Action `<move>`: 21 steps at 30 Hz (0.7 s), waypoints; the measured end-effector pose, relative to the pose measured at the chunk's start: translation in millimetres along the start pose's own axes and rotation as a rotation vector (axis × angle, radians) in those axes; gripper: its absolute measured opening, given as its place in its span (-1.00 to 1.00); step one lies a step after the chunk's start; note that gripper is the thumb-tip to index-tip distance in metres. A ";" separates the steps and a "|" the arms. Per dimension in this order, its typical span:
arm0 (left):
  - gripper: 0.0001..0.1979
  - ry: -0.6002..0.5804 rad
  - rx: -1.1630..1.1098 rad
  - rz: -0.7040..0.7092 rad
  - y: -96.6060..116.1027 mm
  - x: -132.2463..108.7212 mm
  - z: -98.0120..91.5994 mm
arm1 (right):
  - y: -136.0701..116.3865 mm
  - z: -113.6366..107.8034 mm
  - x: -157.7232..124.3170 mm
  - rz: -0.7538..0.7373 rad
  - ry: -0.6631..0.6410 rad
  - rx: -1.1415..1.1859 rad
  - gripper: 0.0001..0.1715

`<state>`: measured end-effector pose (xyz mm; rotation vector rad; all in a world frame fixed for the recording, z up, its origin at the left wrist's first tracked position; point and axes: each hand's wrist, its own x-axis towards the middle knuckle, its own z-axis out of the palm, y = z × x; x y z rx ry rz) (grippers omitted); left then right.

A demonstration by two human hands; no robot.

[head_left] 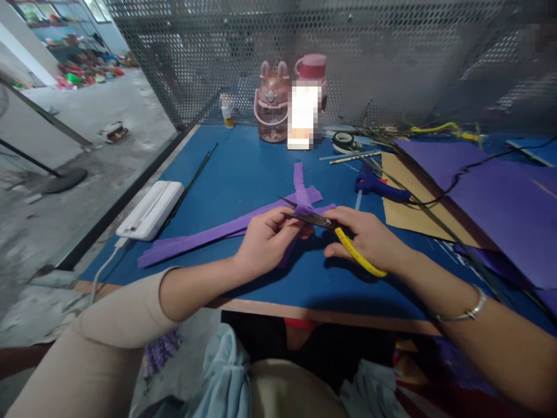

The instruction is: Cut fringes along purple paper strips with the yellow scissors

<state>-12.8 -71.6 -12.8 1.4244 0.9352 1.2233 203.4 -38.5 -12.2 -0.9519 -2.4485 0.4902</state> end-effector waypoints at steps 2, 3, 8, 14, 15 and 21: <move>-0.77 0.006 0.006 0.006 -0.5 0.2 -0.4 | -0.5 0.0 -0.2 -0.001 0.015 -0.016 -0.42; -0.77 0.008 0.002 0.005 -1.0 0.3 -0.5 | -0.6 0.1 -0.4 0.001 0.023 -0.026 -0.44; -0.76 0.010 -0.075 -0.031 -3.3 -0.3 0.6 | 1.8 1.0 -1.3 0.016 0.061 -0.052 -0.50; -0.73 0.013 -0.085 -0.083 -3.2 -0.9 0.5 | 4.2 -0.9 -0.5 0.018 0.074 -0.029 -0.47; -0.73 0.014 -0.084 -0.077 -3.2 -0.7 0.2 | 4.1 -1.5 -0.4 0.013 0.059 -0.040 -0.38; -0.76 0.047 -0.054 0.030 -3.1 1.5 -0.6 | 1.6 -2.9 -0.7 0.022 -0.041 -0.078 -0.05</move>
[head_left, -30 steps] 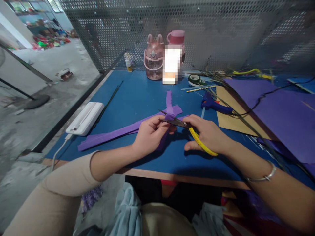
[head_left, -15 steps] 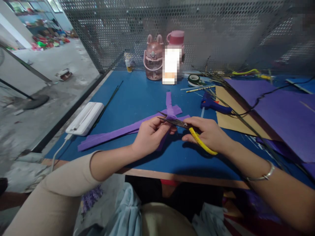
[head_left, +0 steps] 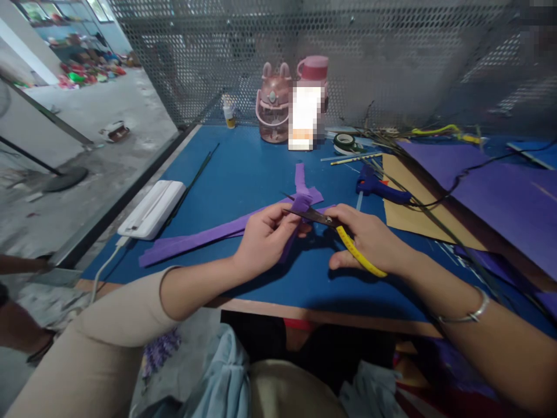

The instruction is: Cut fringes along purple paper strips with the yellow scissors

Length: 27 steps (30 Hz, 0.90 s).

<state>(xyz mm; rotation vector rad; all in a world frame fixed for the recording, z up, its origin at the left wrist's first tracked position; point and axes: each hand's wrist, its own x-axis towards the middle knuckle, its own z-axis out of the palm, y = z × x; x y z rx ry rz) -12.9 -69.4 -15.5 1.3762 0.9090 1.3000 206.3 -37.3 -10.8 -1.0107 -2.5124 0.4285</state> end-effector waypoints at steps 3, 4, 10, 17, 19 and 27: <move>-0.76 -0.011 0.024 0.011 0.0 -0.3 0.6 | -0.3 0.3 -0.3 -0.006 0.013 0.018 -0.08; -0.76 -0.018 0.034 0.017 -0.2 -0.6 0.7 | -0.1 0.6 -0.4 -0.014 0.020 0.027 -0.08; -0.78 -0.059 0.100 0.050 -2.2 -1.6 -1.2 | 0.9 2.1 0.2 -0.055 0.037 0.094 -0.14; -0.78 -0.040 0.096 0.033 -1.3 -1.8 -0.3 | -3.3 1.4 1.5 -0.053 0.104 0.098 -0.39; -0.78 -0.035 0.082 0.022 -1.5 -1.9 -0.1 | -3.7 1.7 0.9 -0.050 0.121 0.084 -0.45; -0.77 -0.037 0.038 -0.010 -1.5 -1.7 -0.3 | -2.7 0.7 0.5 -0.025 0.092 0.078 -0.41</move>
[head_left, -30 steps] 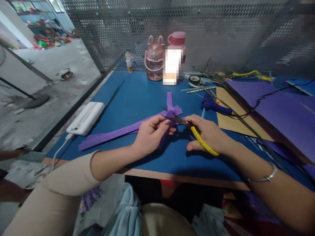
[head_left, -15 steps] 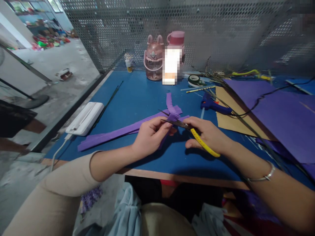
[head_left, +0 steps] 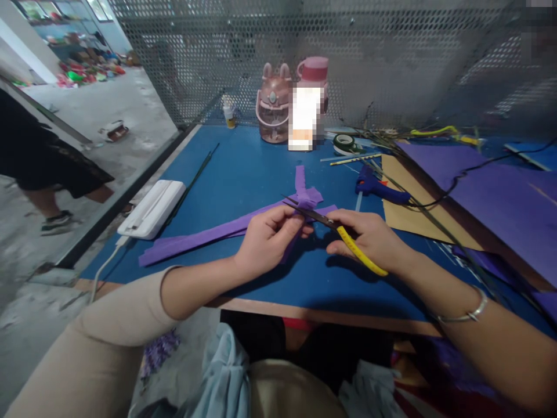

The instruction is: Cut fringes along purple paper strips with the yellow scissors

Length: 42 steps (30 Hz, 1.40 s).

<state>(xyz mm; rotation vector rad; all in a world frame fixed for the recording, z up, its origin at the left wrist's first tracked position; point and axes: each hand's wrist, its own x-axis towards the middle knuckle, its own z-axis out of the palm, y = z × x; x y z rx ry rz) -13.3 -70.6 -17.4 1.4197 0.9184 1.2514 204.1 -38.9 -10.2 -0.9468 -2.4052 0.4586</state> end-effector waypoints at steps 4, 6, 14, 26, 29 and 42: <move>-0.77 0.039 -0.011 0.023 -0.8 0.8 -0.7 | 0.4 -2.0 1.0 -0.008 -0.072 -0.037 -0.08; -0.77 0.040 -0.010 0.039 -0.9 1.0 -1.0 | 0.6 -2.0 0.8 0.000 -0.093 -0.037 -0.05; -0.74 -0.012 0.091 0.065 3.8 0.1 -1.2 | 1.0 0.6 1.0 -0.018 -0.068 0.037 -0.22; -0.75 -0.013 0.009 0.008 1.4 -0.4 0.3 | 2.3 2.7 -1.3 -0.005 0.044 -0.010 -0.53; -0.74 -0.033 0.011 -0.025 2.3 -0.8 0.5 | 2.6 2.8 -1.4 0.010 0.039 -0.010 -0.57; -0.72 0.013 -0.021 0.004 3.5 0.9 1.4 | 2.2 -0.9 -0.5 -0.007 -0.061 -0.067 -0.10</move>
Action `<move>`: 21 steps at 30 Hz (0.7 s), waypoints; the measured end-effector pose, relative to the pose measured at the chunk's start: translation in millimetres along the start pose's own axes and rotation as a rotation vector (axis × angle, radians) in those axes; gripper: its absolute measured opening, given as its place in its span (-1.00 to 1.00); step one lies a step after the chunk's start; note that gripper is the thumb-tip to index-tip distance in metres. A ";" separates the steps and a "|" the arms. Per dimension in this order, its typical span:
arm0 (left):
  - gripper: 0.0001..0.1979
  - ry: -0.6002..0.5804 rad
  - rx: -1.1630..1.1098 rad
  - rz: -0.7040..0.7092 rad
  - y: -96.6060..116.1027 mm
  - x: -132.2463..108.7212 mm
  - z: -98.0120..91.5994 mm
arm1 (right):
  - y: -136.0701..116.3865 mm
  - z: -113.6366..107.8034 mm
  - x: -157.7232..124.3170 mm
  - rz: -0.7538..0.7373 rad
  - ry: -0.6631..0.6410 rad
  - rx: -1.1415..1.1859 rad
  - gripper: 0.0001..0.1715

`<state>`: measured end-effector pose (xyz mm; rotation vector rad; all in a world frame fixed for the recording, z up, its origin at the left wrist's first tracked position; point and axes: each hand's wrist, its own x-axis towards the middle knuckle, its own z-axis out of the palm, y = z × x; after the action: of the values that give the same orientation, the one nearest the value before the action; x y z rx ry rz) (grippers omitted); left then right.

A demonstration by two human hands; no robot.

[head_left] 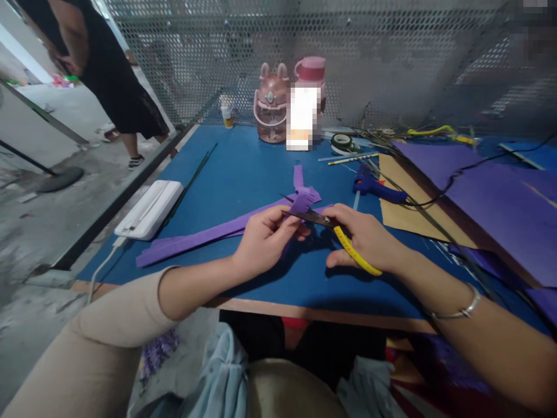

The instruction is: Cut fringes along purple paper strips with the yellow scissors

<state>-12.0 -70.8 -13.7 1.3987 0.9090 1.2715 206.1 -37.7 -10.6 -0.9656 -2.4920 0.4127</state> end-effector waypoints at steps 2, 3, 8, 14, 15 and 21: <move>-0.72 -0.003 0.008 0.000 0.3 -0.1 0.3 | 0.5 0.6 -0.2 0.000 0.005 0.019 -0.11; -0.72 -0.005 0.012 0.005 0.4 -0.3 0.2 | 0.8 1.1 -0.2 -0.004 0.005 0.035 -0.12; -0.74 -0.037 0.043 0.025 -0.5 -1.5 -0.8 | 1.4 3.3 1.1 -0.027 0.012 0.122 -0.22; -0.73 -0.039 0.031 -0.002 -2.0 -2.1 -0.2 | 0.6 4.1 1.3 -0.018 0.052 0.129 -0.39; -0.72 -0.036 0.018 -0.006 -2.1 -2.2 0.0 | 0.4 4.1 1.1 -0.013 0.057 0.127 -0.41; -0.74 -0.036 0.013 -0.009 -3.4 -2.9 -0.6 | 0.5 3.4 0.0 0.015 0.072 0.094 -0.52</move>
<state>-12.9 -72.7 -17.7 1.4215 0.8998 1.2324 204.7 -37.7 -13.8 -0.9460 -2.3800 0.4867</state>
